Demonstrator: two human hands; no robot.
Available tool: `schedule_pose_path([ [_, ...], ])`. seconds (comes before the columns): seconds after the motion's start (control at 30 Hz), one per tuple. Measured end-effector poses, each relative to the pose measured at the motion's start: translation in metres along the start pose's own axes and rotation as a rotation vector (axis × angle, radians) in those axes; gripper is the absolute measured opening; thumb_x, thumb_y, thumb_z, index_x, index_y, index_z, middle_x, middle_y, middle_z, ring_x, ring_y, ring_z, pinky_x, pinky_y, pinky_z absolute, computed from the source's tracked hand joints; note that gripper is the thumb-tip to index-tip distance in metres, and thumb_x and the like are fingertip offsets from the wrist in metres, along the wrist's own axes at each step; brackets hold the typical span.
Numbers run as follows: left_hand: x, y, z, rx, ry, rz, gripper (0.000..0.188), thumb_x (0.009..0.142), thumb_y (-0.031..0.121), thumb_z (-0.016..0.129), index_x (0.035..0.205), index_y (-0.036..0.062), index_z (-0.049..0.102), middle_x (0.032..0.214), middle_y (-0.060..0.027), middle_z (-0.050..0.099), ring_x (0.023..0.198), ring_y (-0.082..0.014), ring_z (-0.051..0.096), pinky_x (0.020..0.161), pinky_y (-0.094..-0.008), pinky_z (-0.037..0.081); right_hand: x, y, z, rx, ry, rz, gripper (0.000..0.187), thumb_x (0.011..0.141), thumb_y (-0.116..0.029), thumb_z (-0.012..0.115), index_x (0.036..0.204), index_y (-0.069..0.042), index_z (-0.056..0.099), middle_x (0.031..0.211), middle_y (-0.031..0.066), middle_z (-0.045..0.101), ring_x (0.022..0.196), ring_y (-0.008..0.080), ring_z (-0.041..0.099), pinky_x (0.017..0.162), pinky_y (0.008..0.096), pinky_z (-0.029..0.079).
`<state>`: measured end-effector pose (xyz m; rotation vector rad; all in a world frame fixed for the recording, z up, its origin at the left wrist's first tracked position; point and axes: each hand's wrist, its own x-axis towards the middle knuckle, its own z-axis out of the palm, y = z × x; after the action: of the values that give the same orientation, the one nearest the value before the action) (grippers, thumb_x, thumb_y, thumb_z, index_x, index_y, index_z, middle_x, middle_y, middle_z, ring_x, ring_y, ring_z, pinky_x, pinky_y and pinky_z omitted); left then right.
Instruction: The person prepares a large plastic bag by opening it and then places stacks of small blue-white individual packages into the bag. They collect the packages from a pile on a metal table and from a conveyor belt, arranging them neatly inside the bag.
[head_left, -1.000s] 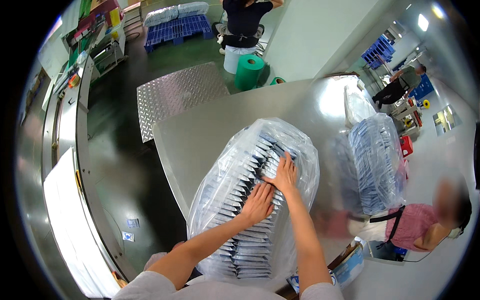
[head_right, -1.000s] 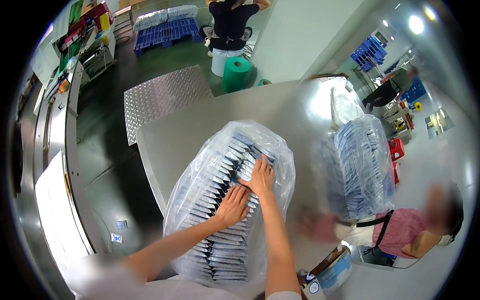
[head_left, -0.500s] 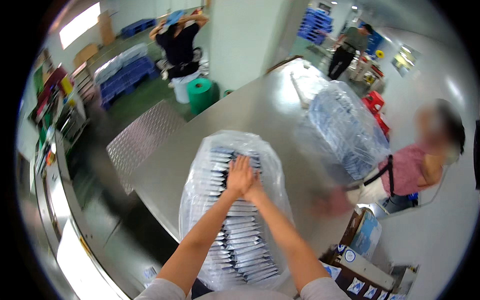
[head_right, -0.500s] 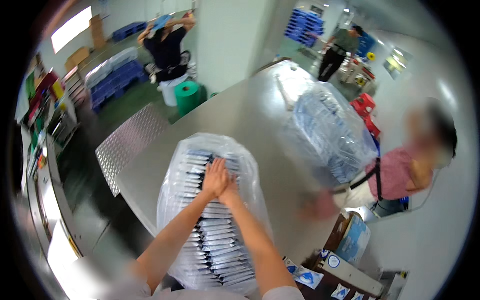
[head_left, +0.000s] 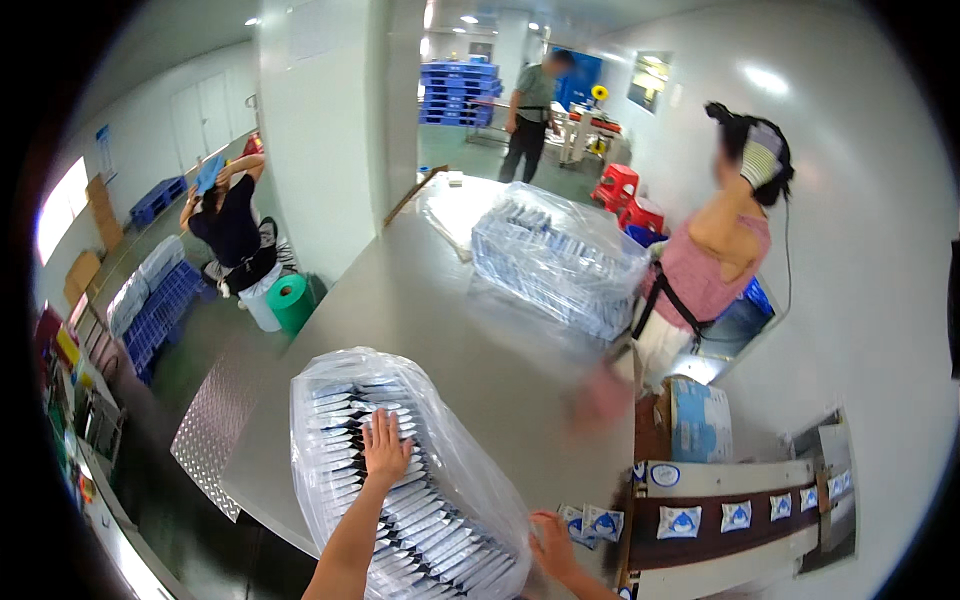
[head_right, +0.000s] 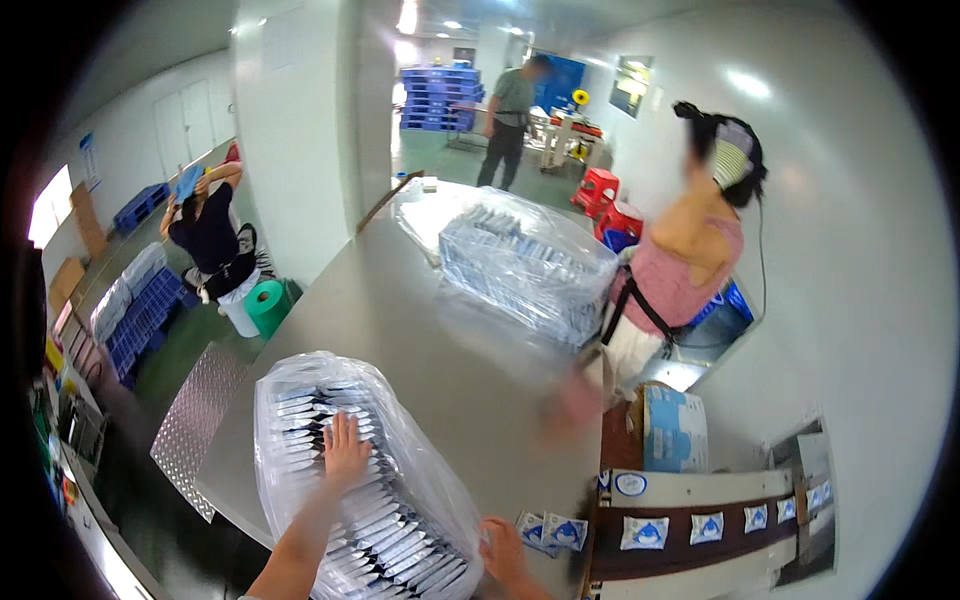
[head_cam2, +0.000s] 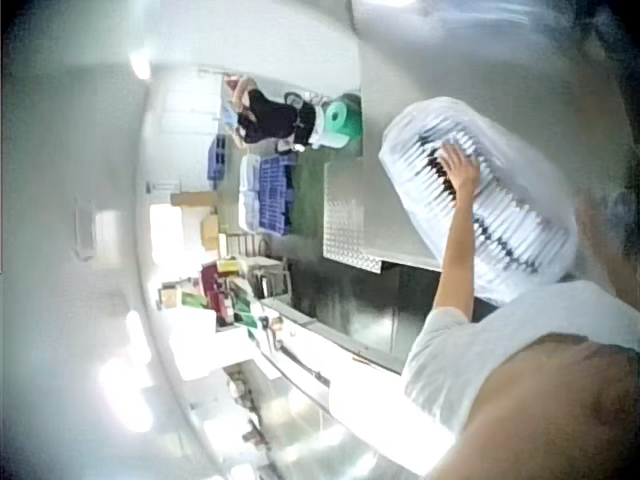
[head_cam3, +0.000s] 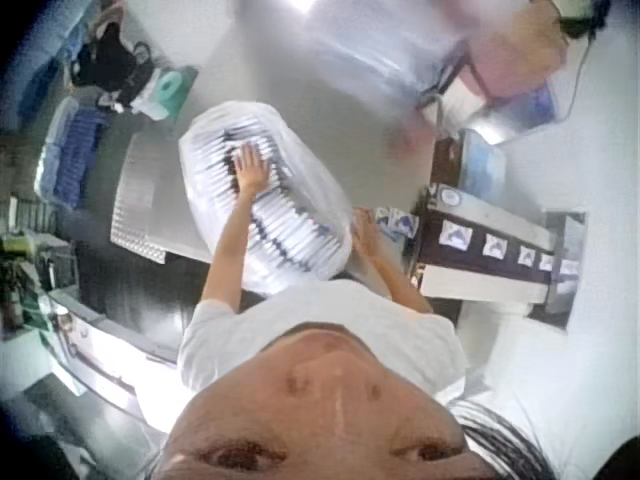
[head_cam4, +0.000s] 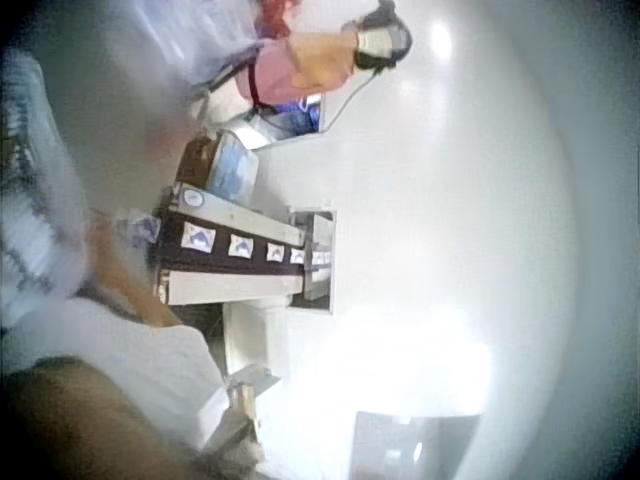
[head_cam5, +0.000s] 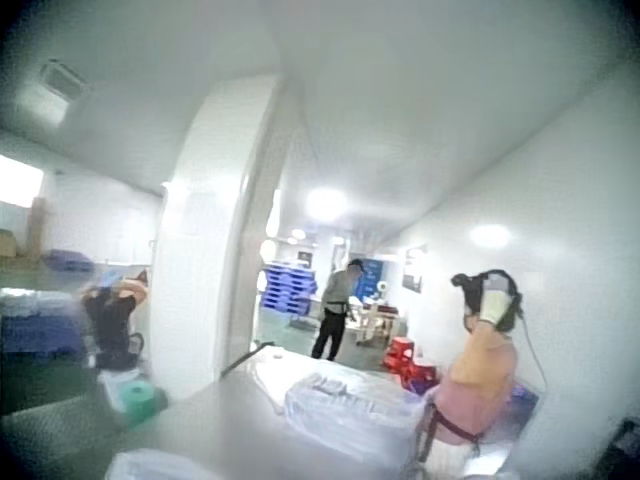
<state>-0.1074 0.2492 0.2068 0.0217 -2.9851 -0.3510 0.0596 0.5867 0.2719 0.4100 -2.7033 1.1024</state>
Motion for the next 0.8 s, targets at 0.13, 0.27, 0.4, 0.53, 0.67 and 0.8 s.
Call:
schedule_pose_path([
  [0.13,-0.037,0.031,0.002,0.014,-0.065,0.002,0.065,0.092,0.037,0.041,0.144,0.0035,0.021,0.152,-0.0172,0.011,0.141,-0.0329,0.008,0.112,-0.0516,0.006,-0.05,0.042,-0.018,0.063,0.206,0.269,0.027,0.08,-0.01,0.059,0.107,-0.005,0.053,0.11,0.0166,0.053,0.104,0.0359,0.05,0.09,0.0439,0.04],
  [0.27,-0.08,0.062,-0.013,0.059,-0.038,0.035,0.067,0.092,0.033,0.041,0.145,0.0023,0.016,0.152,-0.0173,0.011,0.141,-0.0338,0.008,0.112,-0.052,0.008,-0.062,0.056,-0.039,-0.005,0.114,0.287,0.025,0.083,-0.01,0.056,0.106,-0.004,0.052,0.11,0.016,0.053,0.107,0.0356,0.049,0.086,0.0416,0.044],
  [0.4,-0.129,0.067,-0.002,0.128,-0.049,0.104,0.063,0.097,0.037,0.032,0.146,0.0028,0.013,0.152,-0.0175,0.011,0.141,-0.0338,0.009,0.112,-0.0494,0.011,-0.073,0.064,-0.051,0.094,0.017,0.206,0.025,0.082,-0.01,0.058,0.106,-0.006,0.052,0.11,0.0152,0.053,0.104,0.0347,0.052,0.089,0.0421,0.044],
  [0.53,-0.148,0.087,0.001,0.154,-0.084,0.106,0.062,0.098,0.039,0.028,0.147,0.004,0.011,0.153,-0.0168,0.01,0.141,-0.0331,0.009,0.111,-0.0502,0.01,-0.102,0.093,-0.076,0.087,-0.03,0.193,0.026,0.08,-0.009,0.059,0.106,-0.007,0.053,0.11,0.0141,0.054,0.103,0.0338,0.054,0.088,0.0416,0.045],
  [0.67,-0.151,0.08,-0.001,0.171,-0.084,0.103,0.062,0.098,0.041,0.026,0.147,0.0041,0.011,0.153,-0.0161,0.01,0.141,-0.0335,0.009,0.111,-0.0518,0.011,-0.109,0.146,-0.136,-0.045,-0.17,0.253,0.026,0.077,-0.007,0.059,0.103,-0.008,0.056,0.109,0.0137,0.055,0.104,0.0324,0.054,0.087,0.0404,0.046],
  [0.8,-0.153,0.072,0.002,0.147,-0.09,0.085,0.063,0.097,0.037,0.032,0.146,0.0035,0.012,0.153,-0.0167,0.011,0.141,-0.0341,0.01,0.11,-0.0529,0.012,-0.106,0.228,-0.221,-0.38,-0.084,0.287,0.022,0.081,-0.003,0.047,0.098,-0.002,0.06,0.111,0.0164,0.058,0.105,0.0326,0.054,0.091,0.0405,0.043],
])
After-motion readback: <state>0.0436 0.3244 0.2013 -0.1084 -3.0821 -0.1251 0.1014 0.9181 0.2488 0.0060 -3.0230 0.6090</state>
